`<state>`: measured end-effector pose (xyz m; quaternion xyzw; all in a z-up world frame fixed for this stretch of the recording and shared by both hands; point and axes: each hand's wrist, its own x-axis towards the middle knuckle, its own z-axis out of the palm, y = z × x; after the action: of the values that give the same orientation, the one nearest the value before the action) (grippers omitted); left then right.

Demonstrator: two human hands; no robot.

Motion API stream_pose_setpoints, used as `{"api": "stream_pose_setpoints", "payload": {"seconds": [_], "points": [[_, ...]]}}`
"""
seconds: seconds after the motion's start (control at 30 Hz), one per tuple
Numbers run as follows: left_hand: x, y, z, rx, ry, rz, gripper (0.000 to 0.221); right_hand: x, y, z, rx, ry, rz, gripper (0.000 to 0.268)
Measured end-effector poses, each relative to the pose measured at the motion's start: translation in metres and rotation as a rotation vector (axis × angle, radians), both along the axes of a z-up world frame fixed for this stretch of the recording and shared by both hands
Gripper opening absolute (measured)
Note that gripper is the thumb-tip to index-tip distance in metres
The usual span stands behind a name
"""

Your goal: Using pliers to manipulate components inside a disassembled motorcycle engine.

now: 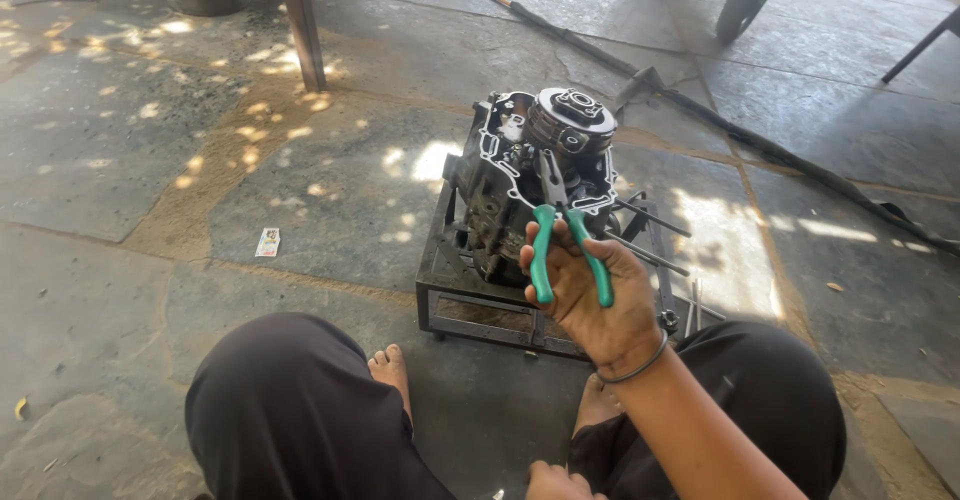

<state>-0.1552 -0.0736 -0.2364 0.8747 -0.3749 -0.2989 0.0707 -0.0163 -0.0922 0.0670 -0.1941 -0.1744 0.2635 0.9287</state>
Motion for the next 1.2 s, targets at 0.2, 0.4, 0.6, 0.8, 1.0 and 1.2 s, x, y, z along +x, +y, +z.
{"api": "stream_pose_setpoints", "payload": {"seconds": [0.2,0.4,0.6,0.8,1.0,1.2], "points": [[0.004,0.004,0.068,0.008,0.059,-0.027,0.051,-0.001,0.000,0.005,-1.076,-0.124,-0.398,0.039],[-0.005,-0.003,0.091,-0.025,0.030,-0.057,0.050,-0.002,-0.011,-0.010,-2.340,-0.892,-0.784,0.053],[0.001,-0.015,0.068,-0.014,0.026,-0.074,0.051,-0.001,-0.006,-0.005,-2.331,-1.034,-0.963,0.054],[0.000,-0.016,0.069,0.012,0.052,-0.072,0.053,-0.002,-0.004,-0.002,-2.314,-1.038,-0.960,0.053],[0.004,-0.021,0.044,-0.016,0.041,-0.073,0.055,-0.004,-0.001,0.010,-2.367,-0.965,-0.878,0.051],[0.001,-0.020,0.042,-0.067,0.016,-0.039,0.056,-0.004,0.001,0.013,-2.482,-0.938,-0.831,0.051]]}}
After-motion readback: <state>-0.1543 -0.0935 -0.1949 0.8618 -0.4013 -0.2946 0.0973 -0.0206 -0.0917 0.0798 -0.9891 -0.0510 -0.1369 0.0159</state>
